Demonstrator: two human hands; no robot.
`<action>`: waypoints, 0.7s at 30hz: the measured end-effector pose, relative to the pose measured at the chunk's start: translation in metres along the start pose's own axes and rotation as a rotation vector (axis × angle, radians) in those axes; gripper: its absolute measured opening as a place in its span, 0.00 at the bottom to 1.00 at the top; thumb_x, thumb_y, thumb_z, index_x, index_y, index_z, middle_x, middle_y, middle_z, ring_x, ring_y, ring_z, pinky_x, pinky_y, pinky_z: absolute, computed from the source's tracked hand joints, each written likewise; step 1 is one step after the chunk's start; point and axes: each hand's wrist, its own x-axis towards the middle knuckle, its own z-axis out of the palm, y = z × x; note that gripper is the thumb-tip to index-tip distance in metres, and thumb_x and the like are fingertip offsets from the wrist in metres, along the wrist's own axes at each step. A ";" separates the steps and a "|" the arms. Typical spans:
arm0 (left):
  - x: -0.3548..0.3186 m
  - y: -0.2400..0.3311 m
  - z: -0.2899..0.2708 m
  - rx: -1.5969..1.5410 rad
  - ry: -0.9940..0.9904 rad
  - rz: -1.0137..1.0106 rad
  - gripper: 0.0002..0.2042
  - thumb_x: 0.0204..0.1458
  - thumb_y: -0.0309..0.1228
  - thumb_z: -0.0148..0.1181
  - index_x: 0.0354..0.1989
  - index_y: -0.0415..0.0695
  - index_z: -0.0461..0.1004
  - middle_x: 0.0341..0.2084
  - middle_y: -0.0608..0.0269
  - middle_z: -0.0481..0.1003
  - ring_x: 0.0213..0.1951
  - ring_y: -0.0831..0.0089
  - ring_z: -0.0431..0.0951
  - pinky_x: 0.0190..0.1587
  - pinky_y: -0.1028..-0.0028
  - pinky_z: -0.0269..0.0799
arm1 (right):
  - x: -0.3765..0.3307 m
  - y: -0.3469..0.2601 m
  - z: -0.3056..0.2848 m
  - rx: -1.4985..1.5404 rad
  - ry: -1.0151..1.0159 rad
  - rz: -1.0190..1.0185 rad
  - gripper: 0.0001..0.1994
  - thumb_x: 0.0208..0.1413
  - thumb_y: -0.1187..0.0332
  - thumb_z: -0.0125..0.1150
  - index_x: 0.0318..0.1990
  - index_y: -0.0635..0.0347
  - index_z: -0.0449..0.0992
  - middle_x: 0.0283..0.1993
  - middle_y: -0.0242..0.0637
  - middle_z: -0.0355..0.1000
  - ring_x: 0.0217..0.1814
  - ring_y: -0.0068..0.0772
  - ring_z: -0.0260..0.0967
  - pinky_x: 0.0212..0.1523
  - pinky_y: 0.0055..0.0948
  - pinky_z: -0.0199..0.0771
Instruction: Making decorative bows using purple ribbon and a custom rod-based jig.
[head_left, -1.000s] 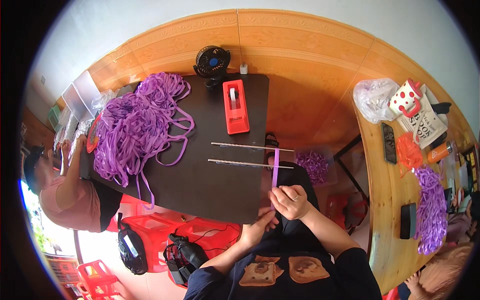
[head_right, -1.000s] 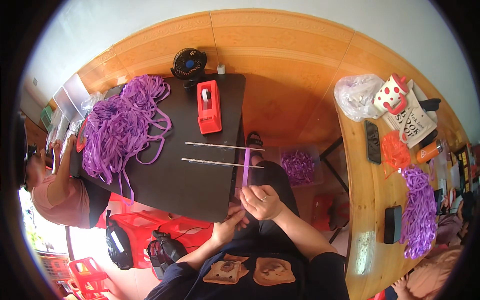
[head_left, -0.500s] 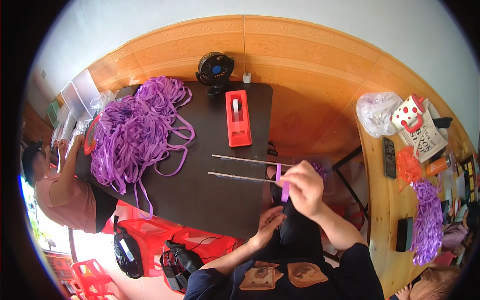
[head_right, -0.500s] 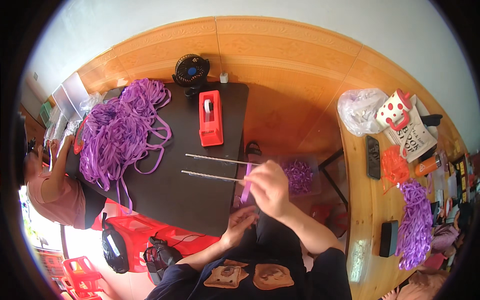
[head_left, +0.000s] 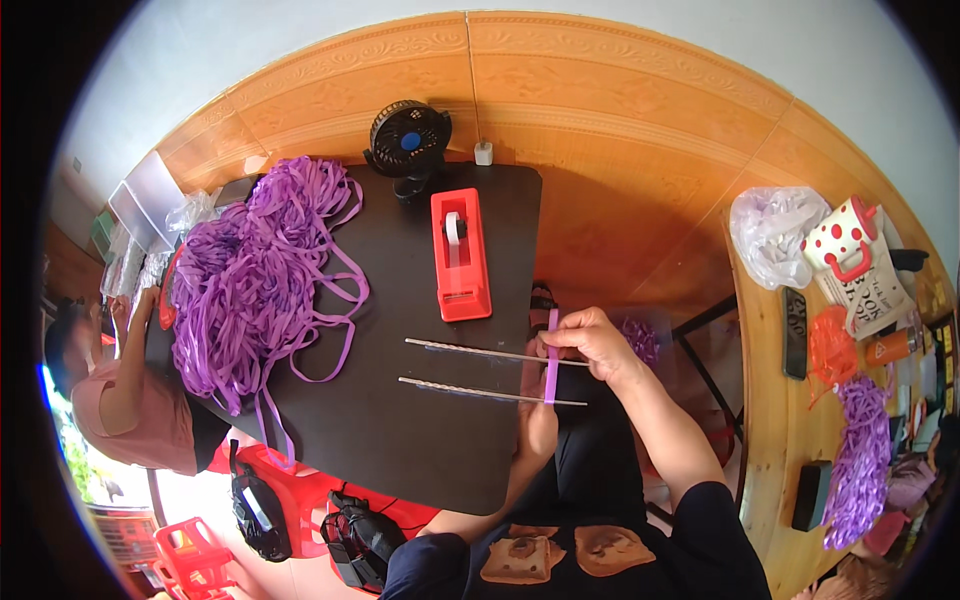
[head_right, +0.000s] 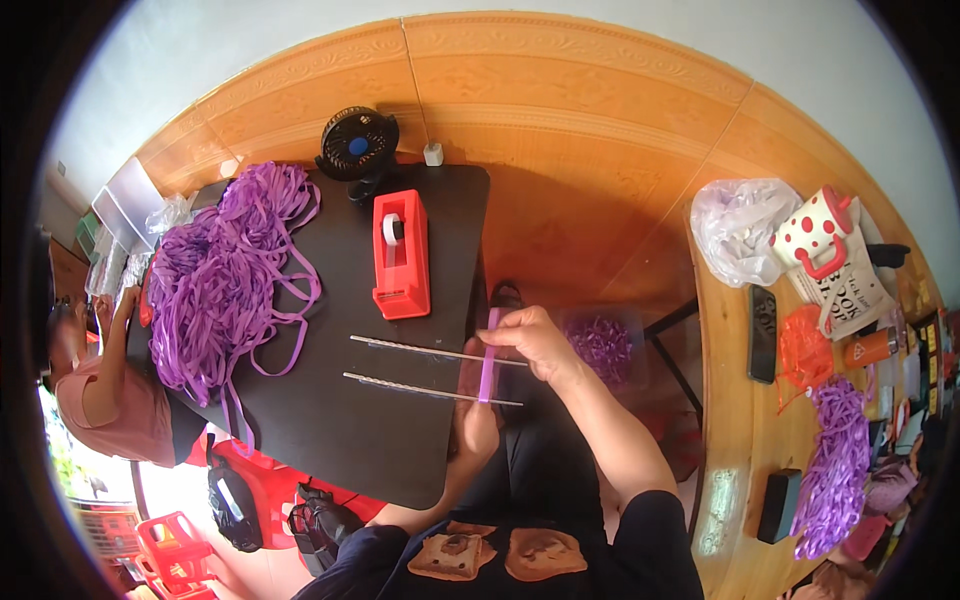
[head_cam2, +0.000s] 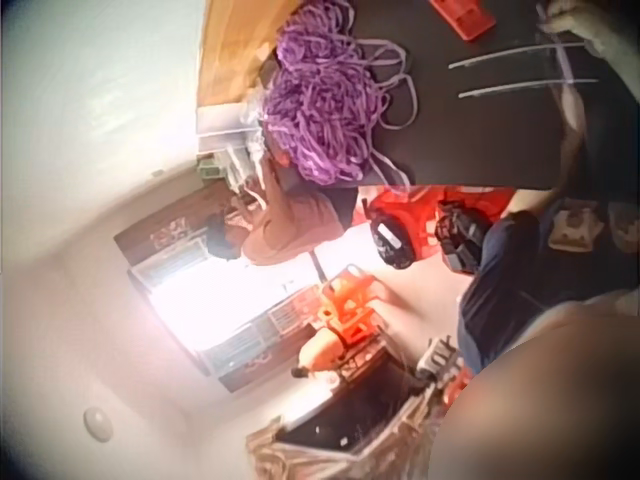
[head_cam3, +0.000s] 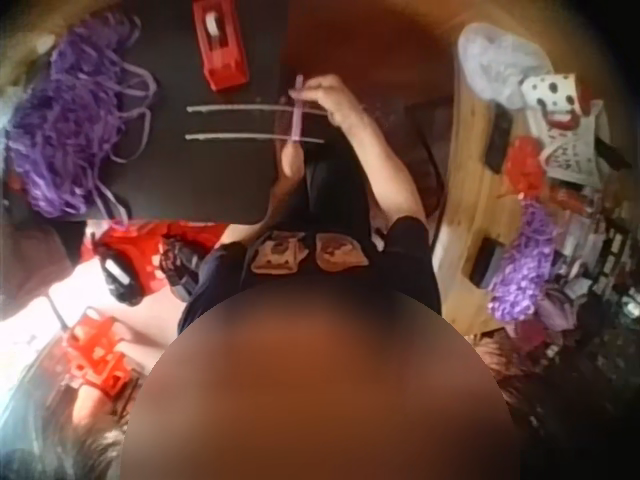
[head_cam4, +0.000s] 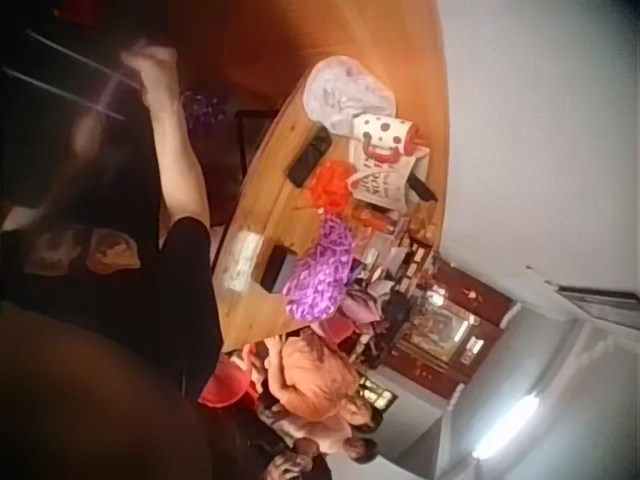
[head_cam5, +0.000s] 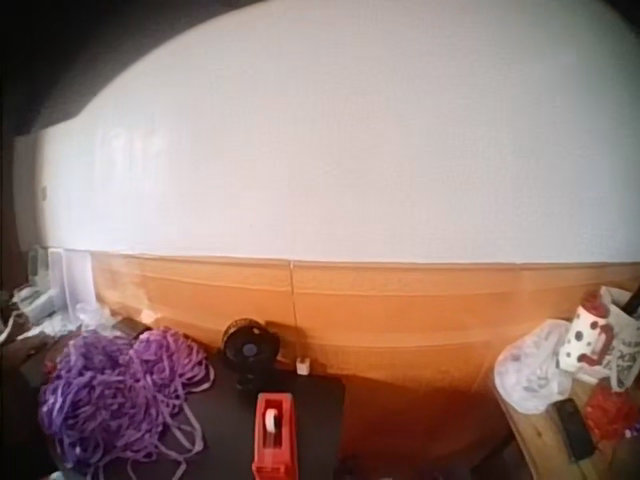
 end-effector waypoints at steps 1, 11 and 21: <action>0.003 0.000 0.003 -0.016 -0.020 0.059 0.19 0.65 0.27 0.46 0.64 0.37 0.61 0.59 0.57 0.66 0.62 0.69 0.66 0.63 0.70 0.60 | 0.000 0.005 0.001 0.028 0.010 0.010 0.05 0.51 0.73 0.68 0.29 0.67 0.82 0.28 0.38 0.78 0.29 0.25 0.76 0.33 0.24 0.75; 0.005 -0.016 0.007 -0.119 0.035 0.095 0.19 0.65 0.33 0.51 0.62 0.39 0.64 0.65 0.54 0.60 0.64 0.65 0.63 0.66 0.67 0.57 | -0.010 0.049 0.001 0.284 0.033 0.086 0.08 0.57 0.70 0.62 0.33 0.68 0.80 0.32 0.36 0.77 0.33 0.27 0.74 0.36 0.29 0.73; -0.004 -0.026 -0.011 -0.293 0.017 -0.008 0.10 0.63 0.30 0.54 0.49 0.41 0.74 0.45 0.61 0.75 0.48 0.72 0.74 0.55 0.71 0.68 | -0.068 0.082 0.018 0.136 0.202 -0.362 0.15 0.57 0.76 0.59 0.52 0.66 0.74 0.46 0.39 0.76 0.48 0.28 0.73 0.49 0.27 0.73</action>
